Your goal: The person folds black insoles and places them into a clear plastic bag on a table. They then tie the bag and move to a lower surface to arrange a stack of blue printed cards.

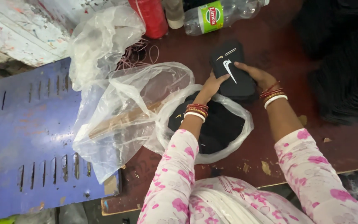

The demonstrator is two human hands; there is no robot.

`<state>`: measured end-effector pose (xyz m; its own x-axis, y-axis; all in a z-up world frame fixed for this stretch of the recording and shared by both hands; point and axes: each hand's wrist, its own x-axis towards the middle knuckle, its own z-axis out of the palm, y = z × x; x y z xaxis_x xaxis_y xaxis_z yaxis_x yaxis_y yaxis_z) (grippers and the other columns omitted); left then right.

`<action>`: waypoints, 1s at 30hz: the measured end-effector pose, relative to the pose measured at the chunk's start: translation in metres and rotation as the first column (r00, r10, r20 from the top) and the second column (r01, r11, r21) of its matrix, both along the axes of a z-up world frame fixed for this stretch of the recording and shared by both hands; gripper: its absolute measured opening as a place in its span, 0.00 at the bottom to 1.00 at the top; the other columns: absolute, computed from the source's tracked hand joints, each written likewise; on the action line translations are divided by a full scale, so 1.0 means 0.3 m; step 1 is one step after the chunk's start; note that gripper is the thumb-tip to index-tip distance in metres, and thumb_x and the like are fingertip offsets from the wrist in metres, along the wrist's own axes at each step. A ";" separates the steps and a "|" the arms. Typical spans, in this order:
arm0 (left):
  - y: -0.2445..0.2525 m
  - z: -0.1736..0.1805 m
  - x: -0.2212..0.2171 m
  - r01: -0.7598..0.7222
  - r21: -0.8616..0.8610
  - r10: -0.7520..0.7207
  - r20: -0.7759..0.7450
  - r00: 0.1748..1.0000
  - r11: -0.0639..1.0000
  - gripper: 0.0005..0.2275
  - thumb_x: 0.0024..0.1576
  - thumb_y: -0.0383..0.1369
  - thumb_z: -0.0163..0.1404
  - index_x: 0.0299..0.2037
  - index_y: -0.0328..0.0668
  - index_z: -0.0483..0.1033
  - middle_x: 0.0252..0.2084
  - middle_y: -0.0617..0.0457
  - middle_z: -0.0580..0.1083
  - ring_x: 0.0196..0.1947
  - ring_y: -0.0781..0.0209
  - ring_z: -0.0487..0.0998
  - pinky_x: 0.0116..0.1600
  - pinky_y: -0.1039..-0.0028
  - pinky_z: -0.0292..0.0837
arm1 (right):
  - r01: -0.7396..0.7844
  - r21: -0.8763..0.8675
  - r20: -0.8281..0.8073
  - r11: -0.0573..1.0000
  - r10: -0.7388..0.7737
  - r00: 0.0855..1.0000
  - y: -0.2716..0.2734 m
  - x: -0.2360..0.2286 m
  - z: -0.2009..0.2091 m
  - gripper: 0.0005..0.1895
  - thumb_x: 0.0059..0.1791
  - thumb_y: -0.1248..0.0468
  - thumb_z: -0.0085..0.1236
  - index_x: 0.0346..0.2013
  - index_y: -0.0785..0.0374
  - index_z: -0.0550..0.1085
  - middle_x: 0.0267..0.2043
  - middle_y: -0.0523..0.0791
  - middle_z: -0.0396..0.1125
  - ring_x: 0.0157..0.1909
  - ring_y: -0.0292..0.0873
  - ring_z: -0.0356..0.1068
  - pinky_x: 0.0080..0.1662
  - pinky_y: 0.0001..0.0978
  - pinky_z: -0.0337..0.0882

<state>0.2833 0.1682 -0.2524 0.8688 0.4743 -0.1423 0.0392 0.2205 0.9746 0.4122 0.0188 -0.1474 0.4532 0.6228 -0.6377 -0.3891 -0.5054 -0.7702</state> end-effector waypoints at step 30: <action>-0.060 0.380 -1.115 -0.296 -0.299 0.317 0.021 0.948 0.907 0.15 0.68 0.35 0.53 0.55 0.28 0.81 0.27 0.63 0.69 0.23 0.73 0.67 0.30 0.80 0.63 | -0.273 0.658 0.443 0.702 -0.068 0.894 -0.259 -0.784 -0.089 0.41 0.41 0.62 0.76 0.65 0.70 0.68 0.59 0.50 0.70 0.59 0.46 0.71 0.63 0.39 0.72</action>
<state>-0.0513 0.1501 -0.1384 0.6996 0.6659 -0.2591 -0.1392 0.4828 0.8646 0.1769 -0.0590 -0.1742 0.4618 0.8586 0.2224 0.0640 0.2178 -0.9739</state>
